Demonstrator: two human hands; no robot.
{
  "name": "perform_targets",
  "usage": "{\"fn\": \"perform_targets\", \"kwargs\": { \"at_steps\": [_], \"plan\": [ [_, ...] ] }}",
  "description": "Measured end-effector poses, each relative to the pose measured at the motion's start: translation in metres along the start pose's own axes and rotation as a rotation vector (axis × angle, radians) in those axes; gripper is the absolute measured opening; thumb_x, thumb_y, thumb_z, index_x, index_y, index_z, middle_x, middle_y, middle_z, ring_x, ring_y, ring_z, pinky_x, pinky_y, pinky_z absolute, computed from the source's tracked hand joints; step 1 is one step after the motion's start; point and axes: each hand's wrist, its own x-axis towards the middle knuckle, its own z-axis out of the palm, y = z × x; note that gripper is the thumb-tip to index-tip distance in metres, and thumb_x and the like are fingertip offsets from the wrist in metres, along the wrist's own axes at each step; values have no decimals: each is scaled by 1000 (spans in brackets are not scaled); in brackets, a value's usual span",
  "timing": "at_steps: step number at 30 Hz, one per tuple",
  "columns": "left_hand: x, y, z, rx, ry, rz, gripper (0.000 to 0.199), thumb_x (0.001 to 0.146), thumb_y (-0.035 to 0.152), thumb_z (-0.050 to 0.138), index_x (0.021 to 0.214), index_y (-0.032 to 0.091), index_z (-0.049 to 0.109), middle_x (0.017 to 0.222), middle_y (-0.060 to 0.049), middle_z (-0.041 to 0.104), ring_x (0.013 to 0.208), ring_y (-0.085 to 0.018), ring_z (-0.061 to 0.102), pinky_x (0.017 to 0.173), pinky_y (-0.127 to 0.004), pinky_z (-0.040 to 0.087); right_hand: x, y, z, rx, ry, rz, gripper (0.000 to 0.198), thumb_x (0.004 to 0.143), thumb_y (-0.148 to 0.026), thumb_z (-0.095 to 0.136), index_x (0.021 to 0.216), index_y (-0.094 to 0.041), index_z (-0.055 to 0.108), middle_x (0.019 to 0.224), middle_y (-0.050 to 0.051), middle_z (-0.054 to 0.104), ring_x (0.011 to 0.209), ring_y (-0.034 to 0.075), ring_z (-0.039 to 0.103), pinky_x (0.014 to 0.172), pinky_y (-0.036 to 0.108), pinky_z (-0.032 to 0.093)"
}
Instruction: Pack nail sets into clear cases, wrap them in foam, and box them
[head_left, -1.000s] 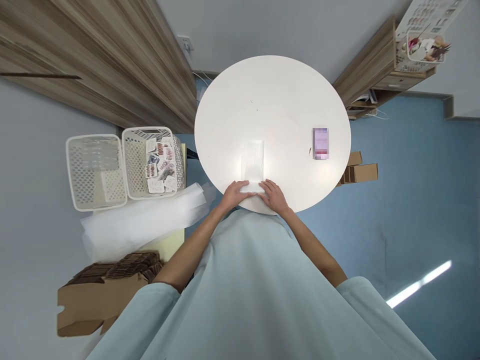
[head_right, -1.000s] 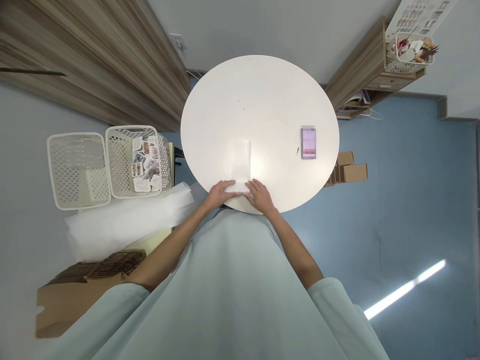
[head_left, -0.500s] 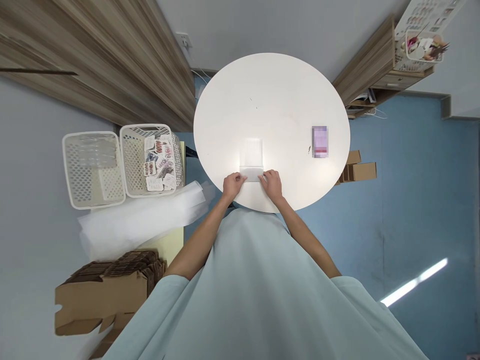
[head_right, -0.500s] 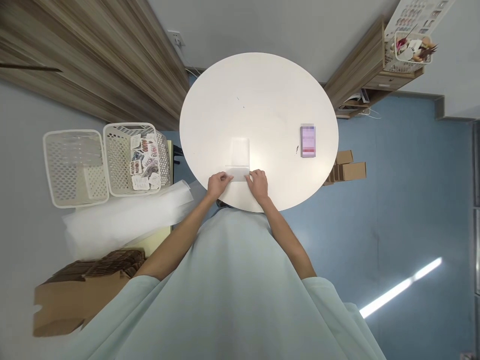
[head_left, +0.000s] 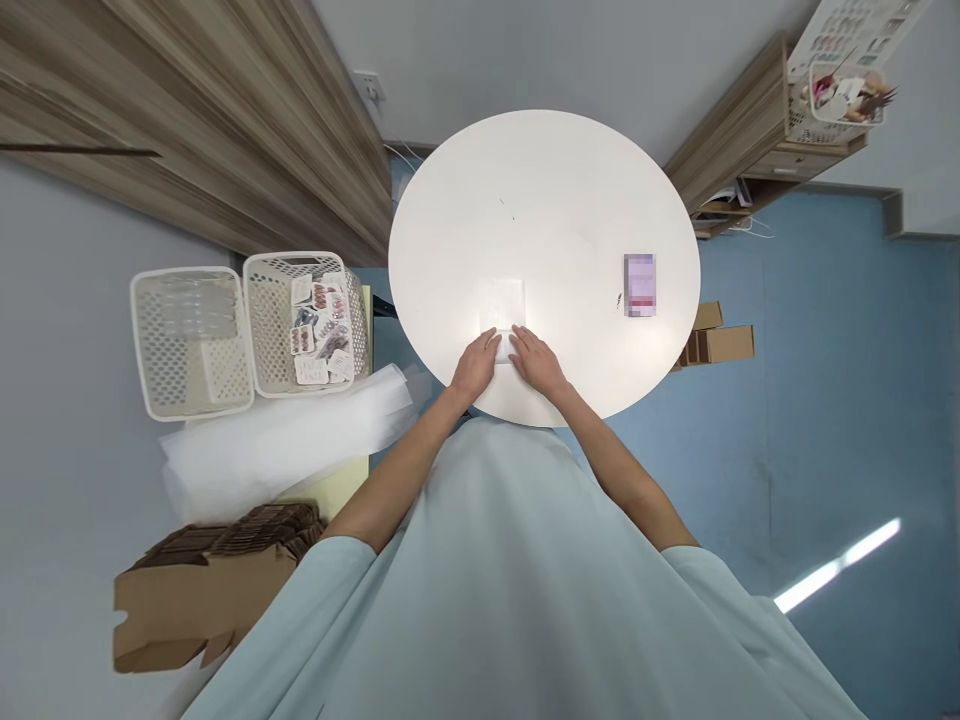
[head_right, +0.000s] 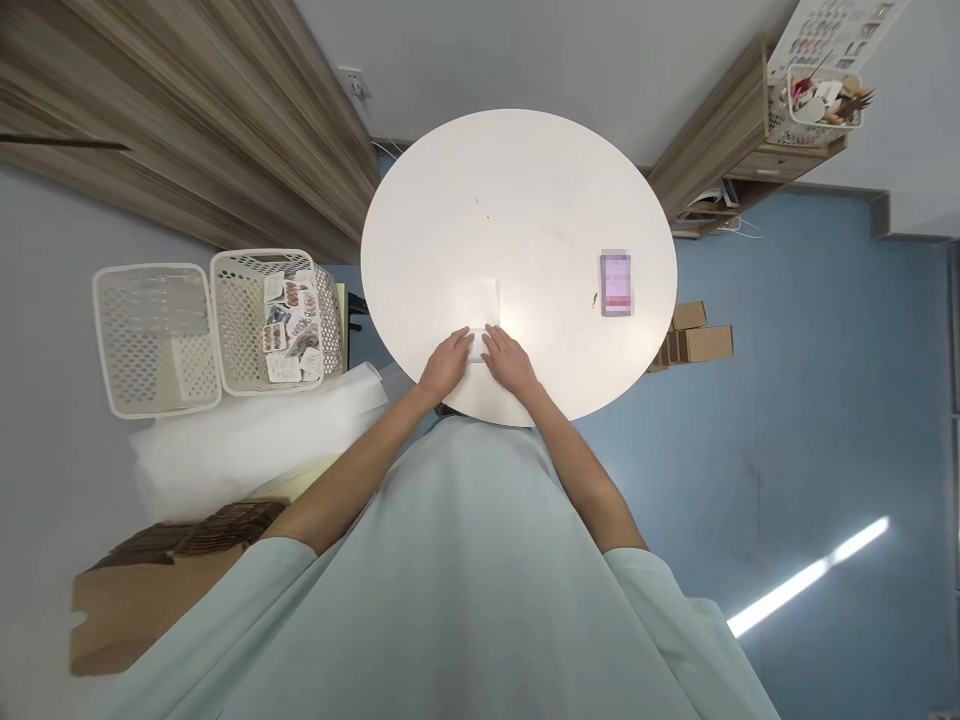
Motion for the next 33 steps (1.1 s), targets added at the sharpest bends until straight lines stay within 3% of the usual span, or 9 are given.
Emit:
{"fn": "perform_targets", "kwargs": {
  "at_steps": [3, 7, 13, 17, 22, 25, 29, 33],
  "plan": [
    [-13, -4, 2, 83, -57, 75, 48, 106, 23, 40, 152, 15, 56, 163, -17, 54, 151, -31, 52, 126, -54, 43, -16, 0, 5, -14, -29, -30, 59, 108, -27, 54, 165, -13, 44, 177, 16, 34, 166, 31, 30, 127, 51, 42],
    [-48, -9, 4, 95, -116, 137, 52, 104, 34, 53, 153, 17, 55, 165, -19, 52, 152, -33, 52, 125, -55, 45, -50, -7, 17, -26, -38, -47, 57, 110, -30, 52, 165, -13, 45, 176, 16, 36, 165, 31, 32, 128, 49, 41],
    [-80, -12, 3, 81, -227, 106, 67, 94, 42, 75, 155, 21, 55, 168, -15, 50, 152, -35, 51, 127, -54, 42, -85, -17, 26, -16, -45, -68, 57, 113, -40, 50, 163, -14, 49, 173, 17, 42, 162, 31, 39, 124, 50, 45],
    [-69, -11, -4, -31, -183, -8, 65, 93, 50, 76, 149, 22, 62, 157, -12, 63, 144, -34, 59, 123, -47, 46, -76, -14, 15, 41, -27, -54, 54, 113, -45, 48, 160, -19, 53, 168, 15, 51, 155, 30, 49, 122, 50, 46],
    [-50, -8, -16, -163, -123, -168, 50, 95, 58, 71, 134, 27, 73, 138, -6, 75, 127, -31, 68, 110, -41, 53, -51, -10, 8, 112, 3, 47, 48, 115, -49, 41, 147, -19, 63, 145, 14, 71, 131, 30, 66, 112, 48, 51],
    [-40, -6, -16, -164, -91, -240, 42, 96, 58, 67, 116, 23, 77, 116, -8, 80, 108, -30, 71, 96, -40, 55, -39, -11, 9, 138, 56, 132, 49, 116, -50, 37, 141, -18, 65, 134, 14, 74, 120, 30, 67, 106, 46, 53],
    [-24, -6, -9, -109, -53, -334, 38, 96, 58, 66, 84, 22, 68, 88, -7, 74, 85, -26, 67, 76, -35, 50, -25, -9, 9, 137, 161, 211, 51, 116, -51, 33, 143, -18, 62, 129, 16, 69, 120, 30, 63, 102, 44, 55],
    [-11, -6, -6, -56, -46, -417, 38, 96, 53, 68, 73, 24, 57, 80, -6, 69, 80, -26, 64, 72, -35, 45, -12, -4, 7, 102, 147, 296, 48, 115, -49, 38, 142, -18, 62, 124, 17, 66, 118, 32, 60, 96, 44, 58]
  ]
}}
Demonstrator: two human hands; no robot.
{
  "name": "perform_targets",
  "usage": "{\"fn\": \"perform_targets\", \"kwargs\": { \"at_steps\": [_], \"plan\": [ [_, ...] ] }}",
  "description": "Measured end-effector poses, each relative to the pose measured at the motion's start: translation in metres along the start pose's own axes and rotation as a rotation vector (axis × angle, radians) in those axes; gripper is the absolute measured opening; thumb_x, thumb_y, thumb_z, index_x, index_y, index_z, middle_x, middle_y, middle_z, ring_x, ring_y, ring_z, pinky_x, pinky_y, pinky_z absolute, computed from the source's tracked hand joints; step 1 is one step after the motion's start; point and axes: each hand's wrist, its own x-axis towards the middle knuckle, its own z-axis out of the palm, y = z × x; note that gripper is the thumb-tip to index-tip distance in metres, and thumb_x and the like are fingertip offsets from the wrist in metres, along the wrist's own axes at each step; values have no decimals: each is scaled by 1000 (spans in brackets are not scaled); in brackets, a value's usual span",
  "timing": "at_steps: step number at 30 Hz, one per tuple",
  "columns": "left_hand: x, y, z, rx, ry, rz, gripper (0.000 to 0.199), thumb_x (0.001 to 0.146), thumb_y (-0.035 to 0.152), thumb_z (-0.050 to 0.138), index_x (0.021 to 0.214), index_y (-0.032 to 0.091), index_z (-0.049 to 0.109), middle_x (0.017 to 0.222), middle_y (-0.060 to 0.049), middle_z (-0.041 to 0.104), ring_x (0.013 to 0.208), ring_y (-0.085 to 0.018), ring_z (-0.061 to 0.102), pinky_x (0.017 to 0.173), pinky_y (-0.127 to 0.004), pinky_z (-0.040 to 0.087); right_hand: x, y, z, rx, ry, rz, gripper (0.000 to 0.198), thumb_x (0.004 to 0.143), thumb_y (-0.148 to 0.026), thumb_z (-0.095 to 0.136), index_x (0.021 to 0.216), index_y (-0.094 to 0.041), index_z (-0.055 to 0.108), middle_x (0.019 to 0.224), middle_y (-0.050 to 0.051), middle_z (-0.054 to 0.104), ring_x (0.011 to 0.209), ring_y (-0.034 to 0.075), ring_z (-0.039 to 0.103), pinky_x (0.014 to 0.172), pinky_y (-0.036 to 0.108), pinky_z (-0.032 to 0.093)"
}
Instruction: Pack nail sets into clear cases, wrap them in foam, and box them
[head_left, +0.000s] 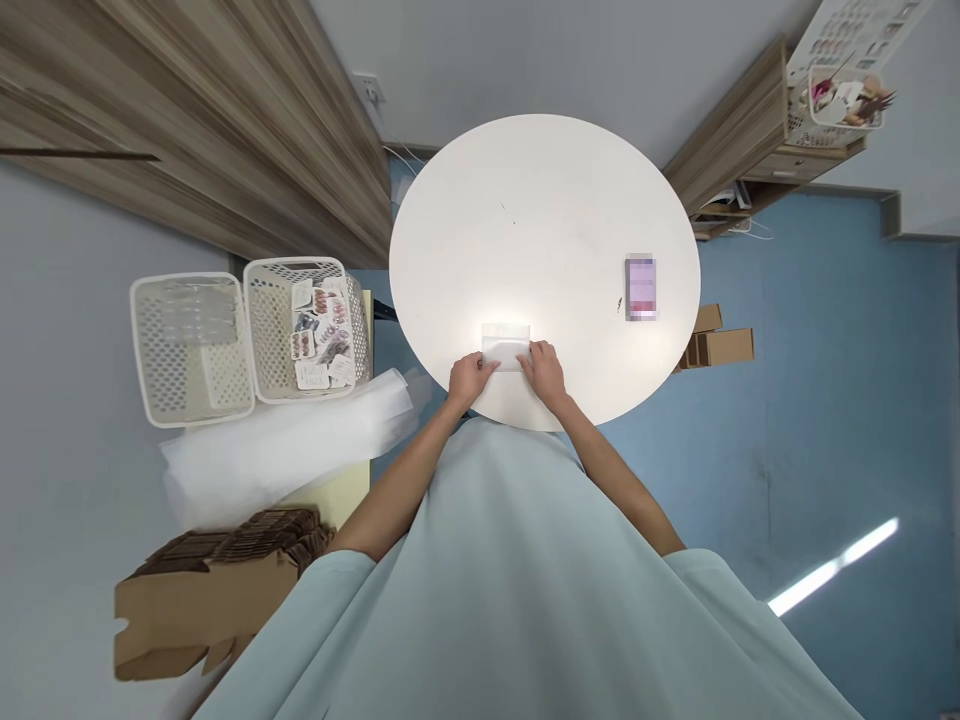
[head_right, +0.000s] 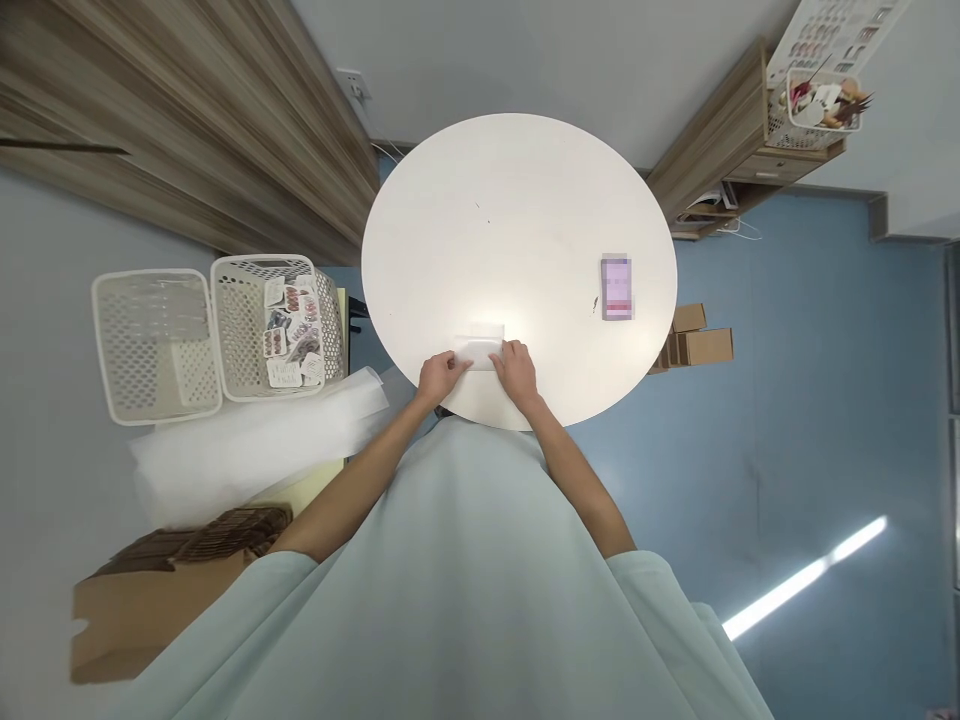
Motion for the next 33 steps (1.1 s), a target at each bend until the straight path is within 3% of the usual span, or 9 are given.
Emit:
{"fn": "perform_targets", "kwargs": {
  "at_steps": [3, 7, 11, 14, 18, 28, 33],
  "plan": [
    [3, 4, 0, -6, 8, -62, 37, 95, 54, 70, 75, 25, 57, 84, -6, 71, 84, -27, 66, 74, -36, 48, 9, -3, -3, -52, 0, 18, 50, 114, -41, 42, 155, -15, 53, 144, 20, 59, 133, 33, 55, 106, 46, 55],
    [-2, 5, -2, -36, 48, -76, 29, 95, 53, 72, 95, 25, 63, 98, -7, 75, 96, -28, 71, 85, -38, 53, 15, -11, -8, -105, -77, -116, 50, 113, -25, 38, 161, -19, 49, 167, 17, 46, 156, 31, 38, 123, 49, 42],
    [-10, 0, -9, -81, 113, -176, 43, 94, 57, 72, 116, 23, 59, 114, -10, 75, 109, -29, 71, 94, -40, 53, 6, -20, -10, -117, -111, -142, 48, 111, -20, 40, 155, -20, 58, 158, 17, 56, 150, 32, 46, 121, 51, 41],
    [-10, -2, -14, -134, 90, -226, 46, 94, 59, 72, 119, 23, 57, 117, -11, 77, 114, -30, 72, 94, -40, 53, -7, -26, -10, -120, -147, -121, 47, 110, -26, 47, 155, -16, 58, 146, 20, 62, 136, 34, 54, 113, 50, 47],
    [-4, 3, -14, -140, 65, -182, 44, 91, 53, 77, 117, 23, 58, 121, -10, 77, 110, -28, 74, 93, -39, 54, -19, -32, -11, -108, -263, -110, 50, 111, -31, 50, 159, -15, 54, 130, 17, 68, 121, 32, 59, 105, 46, 51],
    [3, 9, -11, -35, 54, -146, 34, 87, 45, 82, 104, 23, 62, 113, -9, 78, 105, -28, 74, 91, -39, 56, -20, -28, -5, -23, -265, -69, 51, 111, -30, 51, 159, -16, 53, 130, 15, 67, 119, 29, 60, 102, 42, 54],
    [-11, -4, -16, -51, 107, -179, 31, 90, 45, 78, 106, 23, 63, 111, -9, 78, 105, -27, 74, 92, -39, 56, -18, -37, 3, -28, -310, -141, 54, 109, -31, 54, 161, -16, 50, 134, 16, 65, 122, 30, 60, 102, 42, 56]
  ]
}}
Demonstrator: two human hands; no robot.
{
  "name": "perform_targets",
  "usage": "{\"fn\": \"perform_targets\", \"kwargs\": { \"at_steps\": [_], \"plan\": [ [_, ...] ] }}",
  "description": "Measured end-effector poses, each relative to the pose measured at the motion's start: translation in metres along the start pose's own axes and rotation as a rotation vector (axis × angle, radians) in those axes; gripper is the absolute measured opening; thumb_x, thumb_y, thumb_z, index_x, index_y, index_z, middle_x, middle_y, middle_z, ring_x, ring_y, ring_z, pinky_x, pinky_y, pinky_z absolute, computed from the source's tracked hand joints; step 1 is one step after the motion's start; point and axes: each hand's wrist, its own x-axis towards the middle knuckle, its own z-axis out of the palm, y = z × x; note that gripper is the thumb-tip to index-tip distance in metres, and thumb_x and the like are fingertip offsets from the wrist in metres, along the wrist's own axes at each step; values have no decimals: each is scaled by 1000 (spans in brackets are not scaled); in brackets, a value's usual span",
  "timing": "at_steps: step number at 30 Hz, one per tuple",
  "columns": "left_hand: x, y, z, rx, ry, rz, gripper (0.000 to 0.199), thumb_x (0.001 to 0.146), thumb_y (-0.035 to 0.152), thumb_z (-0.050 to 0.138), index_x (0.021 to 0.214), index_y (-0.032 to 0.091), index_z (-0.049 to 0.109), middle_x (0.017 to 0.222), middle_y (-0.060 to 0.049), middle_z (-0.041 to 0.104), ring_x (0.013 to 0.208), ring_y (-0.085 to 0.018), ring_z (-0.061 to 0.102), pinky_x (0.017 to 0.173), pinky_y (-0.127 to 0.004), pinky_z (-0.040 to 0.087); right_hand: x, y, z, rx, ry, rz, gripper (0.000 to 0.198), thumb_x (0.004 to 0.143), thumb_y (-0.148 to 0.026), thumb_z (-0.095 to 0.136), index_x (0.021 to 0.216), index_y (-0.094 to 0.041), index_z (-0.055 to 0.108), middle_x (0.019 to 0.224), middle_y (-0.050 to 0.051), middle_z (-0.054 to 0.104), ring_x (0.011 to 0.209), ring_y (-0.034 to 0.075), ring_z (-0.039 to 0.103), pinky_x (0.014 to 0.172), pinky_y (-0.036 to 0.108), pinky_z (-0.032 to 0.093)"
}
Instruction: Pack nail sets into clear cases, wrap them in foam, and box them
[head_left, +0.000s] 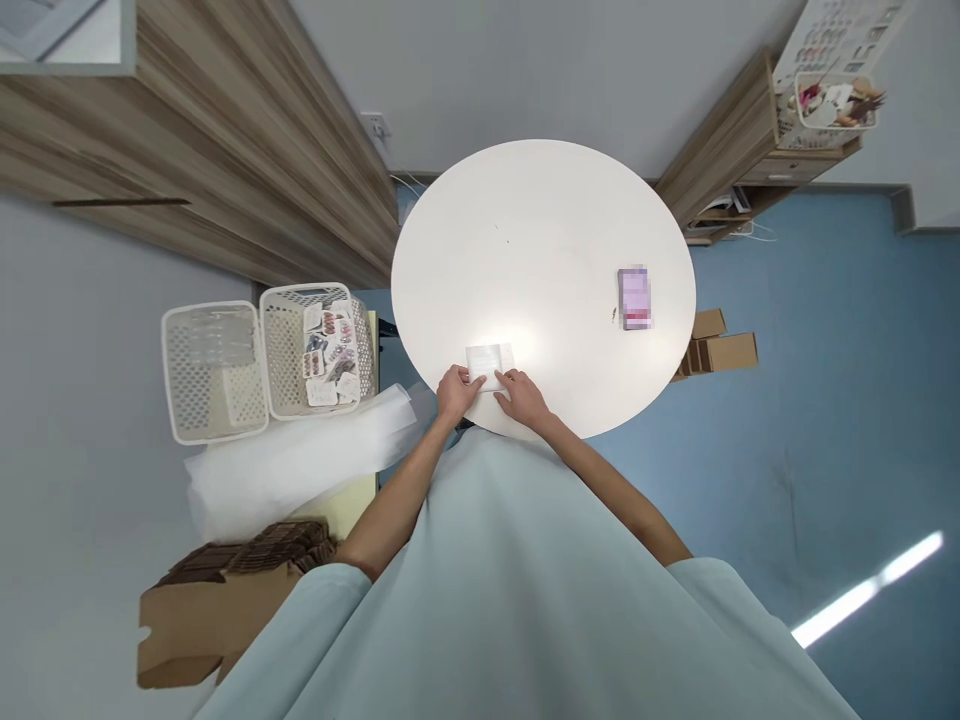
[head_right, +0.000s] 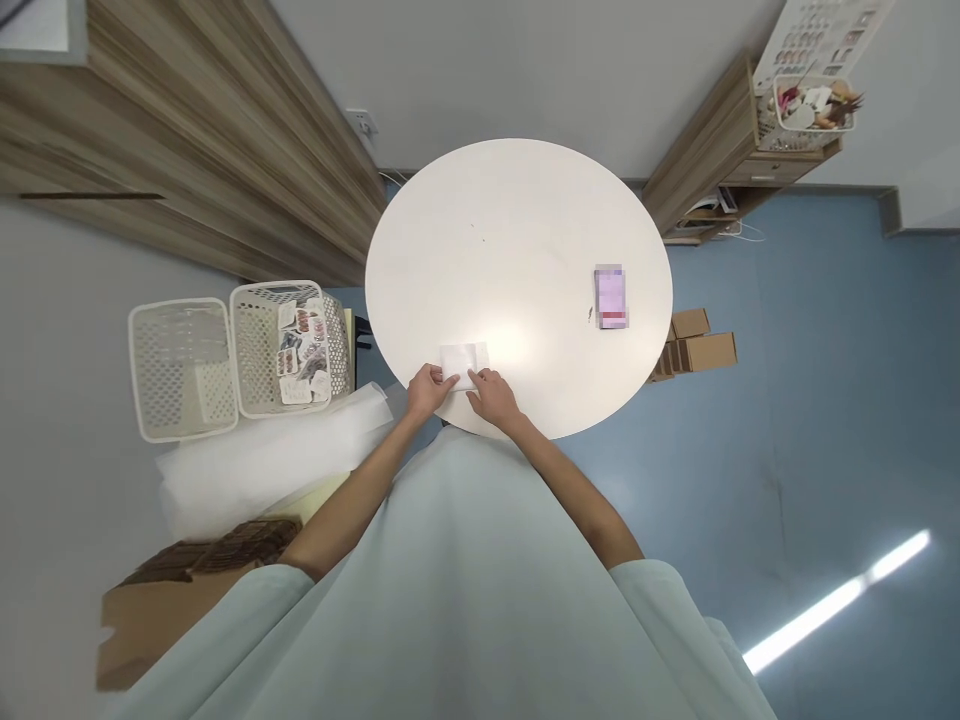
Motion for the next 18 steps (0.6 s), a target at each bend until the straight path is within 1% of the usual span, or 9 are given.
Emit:
{"fn": "perform_targets", "kwargs": {
  "at_steps": [6, 8, 10, 14, 18],
  "plan": [
    [-15, -45, -36, 7, 120, -126, 28, 86, 36, 81, 107, 21, 70, 109, -9, 80, 100, -28, 75, 92, -39, 57, 16, -45, 20, -75, -131, -193, 57, 107, -33, 57, 159, -11, 50, 137, 18, 67, 127, 33, 59, 108, 44, 54],
    [-21, -56, -42, 0, 151, -143, 29, 87, 35, 80, 111, 21, 72, 110, -9, 81, 100, -28, 75, 93, -38, 57, 17, -58, 26, -106, -150, -230, 58, 107, -34, 58, 159, -10, 49, 139, 19, 66, 128, 34, 59, 107, 46, 54],
    [-26, -61, -41, -6, 178, -146, 32, 88, 35, 79, 116, 20, 73, 113, -10, 80, 101, -28, 75, 95, -38, 57, 16, -63, 29, -124, -156, -251, 59, 107, -33, 57, 160, -11, 48, 140, 21, 66, 129, 35, 59, 107, 47, 55],
    [-32, -58, -28, -12, 261, -160, 39, 91, 35, 74, 126, 18, 74, 122, -13, 77, 105, -29, 74, 99, -39, 55, 16, -59, 30, -122, -171, -242, 60, 108, -34, 55, 162, -11, 46, 141, 22, 64, 130, 37, 58, 106, 48, 55],
    [-32, -53, -17, -29, 304, -193, 38, 90, 35, 75, 125, 19, 75, 123, -13, 75, 108, -29, 72, 102, -39, 54, 19, -53, 31, -103, -168, -220, 59, 108, -34, 53, 162, -12, 47, 140, 21, 65, 130, 36, 57, 109, 48, 54]
  ]
}}
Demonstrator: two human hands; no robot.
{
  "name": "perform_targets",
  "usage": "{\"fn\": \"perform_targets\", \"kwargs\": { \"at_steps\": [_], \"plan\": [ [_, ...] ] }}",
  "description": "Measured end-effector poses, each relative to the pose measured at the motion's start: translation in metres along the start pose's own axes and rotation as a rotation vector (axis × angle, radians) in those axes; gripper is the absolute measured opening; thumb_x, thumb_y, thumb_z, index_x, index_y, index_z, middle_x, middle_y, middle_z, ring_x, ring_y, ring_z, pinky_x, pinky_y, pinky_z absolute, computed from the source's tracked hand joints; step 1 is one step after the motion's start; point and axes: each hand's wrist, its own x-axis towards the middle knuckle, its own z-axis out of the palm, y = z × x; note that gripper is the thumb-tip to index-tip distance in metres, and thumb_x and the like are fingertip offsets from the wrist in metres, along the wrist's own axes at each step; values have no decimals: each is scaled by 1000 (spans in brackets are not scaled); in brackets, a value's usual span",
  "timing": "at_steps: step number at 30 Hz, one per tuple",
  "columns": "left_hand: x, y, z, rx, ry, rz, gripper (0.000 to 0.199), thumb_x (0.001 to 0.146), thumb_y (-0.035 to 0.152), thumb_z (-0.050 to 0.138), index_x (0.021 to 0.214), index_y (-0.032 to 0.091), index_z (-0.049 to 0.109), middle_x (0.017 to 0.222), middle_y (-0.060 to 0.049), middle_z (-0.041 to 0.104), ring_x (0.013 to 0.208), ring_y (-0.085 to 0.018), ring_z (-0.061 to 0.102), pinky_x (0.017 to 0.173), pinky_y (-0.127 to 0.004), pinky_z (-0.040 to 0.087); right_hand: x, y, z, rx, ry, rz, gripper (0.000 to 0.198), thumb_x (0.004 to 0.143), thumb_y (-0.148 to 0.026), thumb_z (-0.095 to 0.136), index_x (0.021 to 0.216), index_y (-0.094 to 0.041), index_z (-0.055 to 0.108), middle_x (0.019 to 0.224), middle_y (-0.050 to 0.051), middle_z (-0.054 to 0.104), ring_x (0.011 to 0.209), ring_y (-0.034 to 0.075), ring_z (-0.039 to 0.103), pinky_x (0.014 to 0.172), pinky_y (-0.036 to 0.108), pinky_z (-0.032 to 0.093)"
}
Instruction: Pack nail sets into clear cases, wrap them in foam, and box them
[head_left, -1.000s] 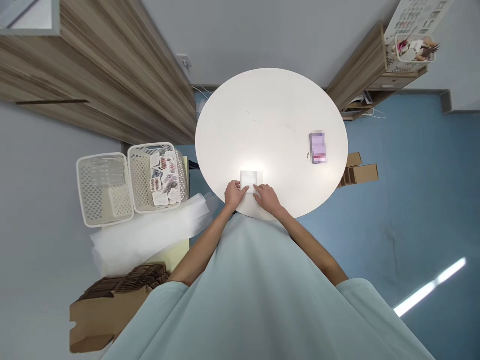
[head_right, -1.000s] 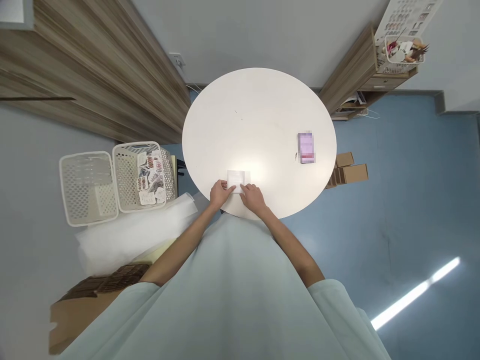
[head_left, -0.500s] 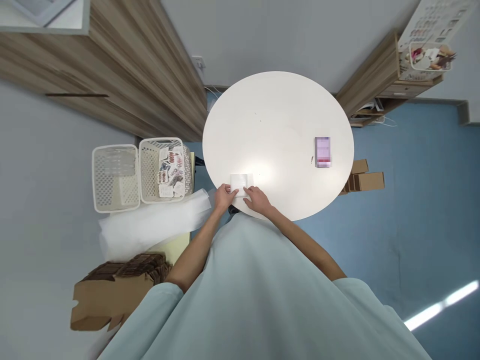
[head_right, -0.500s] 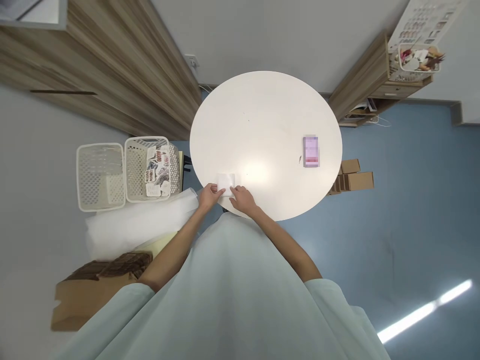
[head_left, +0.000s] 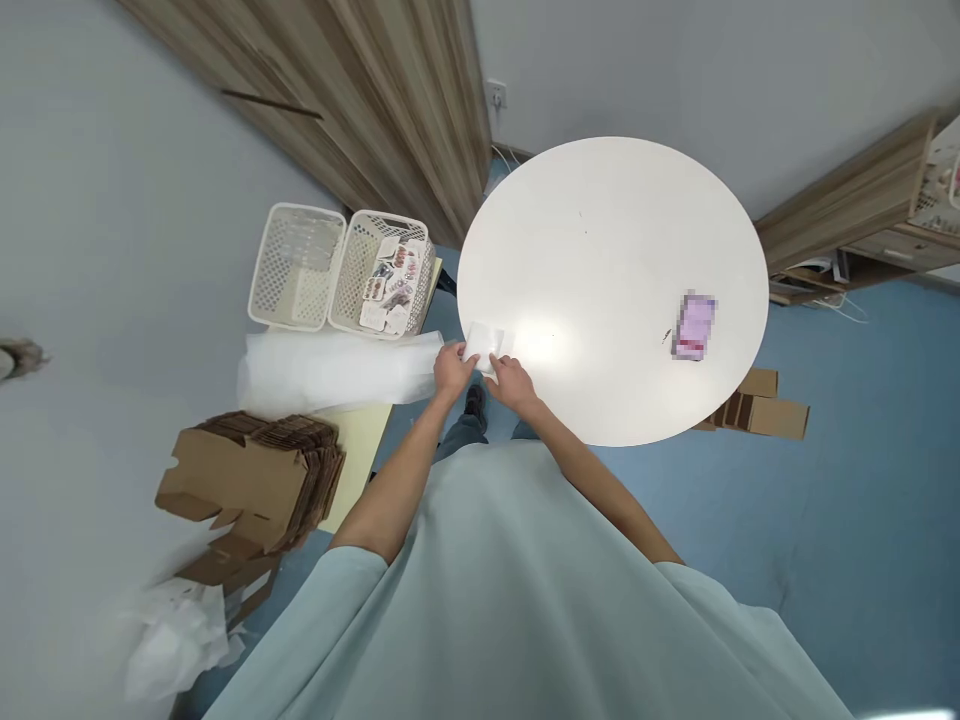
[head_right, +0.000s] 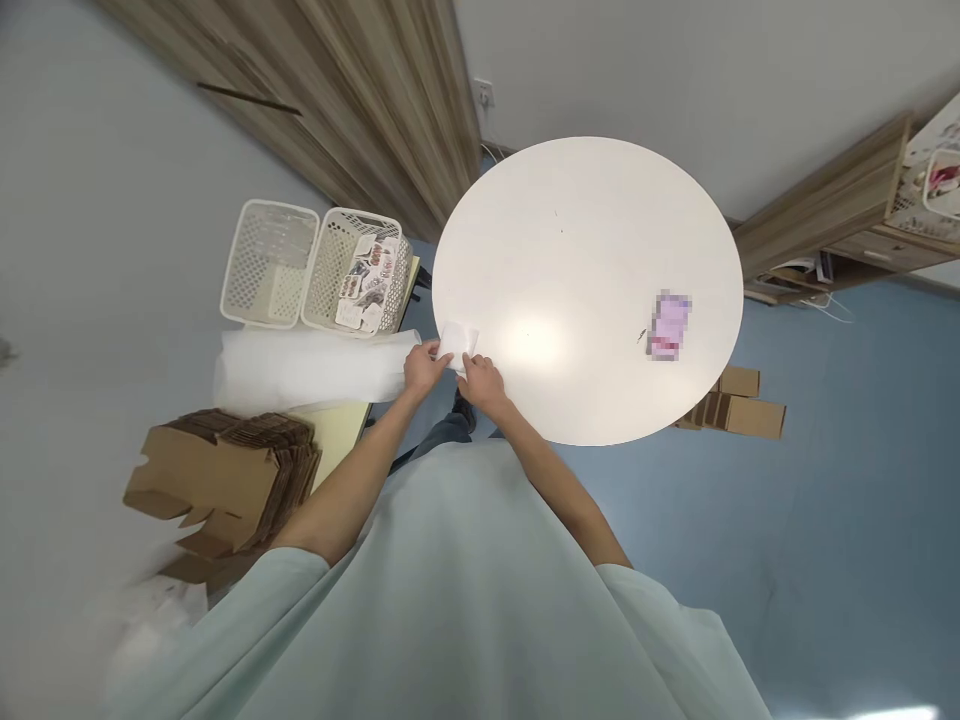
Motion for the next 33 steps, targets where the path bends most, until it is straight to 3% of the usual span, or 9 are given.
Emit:
{"fn": "perform_targets", "kwargs": {
  "at_steps": [8, 13, 15, 18, 24, 28, 30, 33],
  "plan": [
    [-5, -1, -1, -48, -34, 84, 38, 93, 35, 73, 127, 17, 74, 124, -16, 72, 119, -33, 70, 109, -44, 52, -6, -4, 5, -25, 71, 100, 61, 107, -33, 56, 163, -13, 46, 139, 22, 64, 130, 36, 59, 108, 47, 55],
    [-30, -36, -41, -224, 1, 182, 42, 99, 38, 67, 136, 19, 69, 137, -16, 68, 113, -30, 73, 107, -44, 56, -22, -36, 9, -39, 261, 89, 59, 108, -36, 54, 162, -14, 48, 138, 21, 63, 131, 36, 58, 107, 49, 55],
    [-48, -68, -67, -297, 13, 240, 39, 99, 39, 67, 134, 21, 69, 138, -13, 69, 111, -27, 74, 103, -41, 59, -32, -57, 14, -25, 295, 40, 56, 108, -37, 52, 160, -16, 51, 134, 20, 64, 129, 35, 59, 107, 50, 55],
    [-82, -133, -112, -366, 47, 241, 36, 98, 39, 69, 130, 22, 71, 137, -11, 70, 110, -25, 74, 98, -38, 62, -47, -93, 31, 41, 301, -39, 53, 108, -39, 53, 157, -18, 55, 132, 18, 66, 125, 34, 62, 109, 50, 55],
    [-154, -294, -185, -360, 195, 10, 42, 99, 44, 66, 133, 20, 68, 138, -12, 71, 114, -25, 73, 101, -39, 60, -65, -165, 83, 87, 120, -137, 50, 106, -40, 58, 152, -22, 60, 131, 15, 68, 120, 32, 65, 102, 50, 59],
    [-186, -375, -198, -173, 192, -195, 46, 94, 46, 70, 130, 18, 70, 136, -15, 72, 121, -32, 71, 105, -44, 57, -59, -213, 109, 42, -13, -228, 47, 105, -36, 60, 149, -20, 63, 131, 15, 69, 122, 31, 65, 106, 49, 57],
    [-194, -398, -195, -128, 155, -229, 43, 93, 42, 71, 128, 17, 71, 136, -15, 74, 123, -34, 71, 106, -44, 56, -52, -236, 118, 7, -71, -284, 46, 106, -35, 60, 149, -19, 63, 132, 15, 69, 123, 31, 64, 107, 48, 56],
    [-197, -414, -186, -115, 137, -207, 40, 94, 38, 69, 127, 17, 73, 134, -15, 75, 122, -34, 72, 106, -43, 56, -44, -269, 127, -64, -140, -374, 46, 106, -33, 61, 149, -18, 63, 136, 16, 68, 129, 32, 63, 110, 48, 53]
  ]
}}
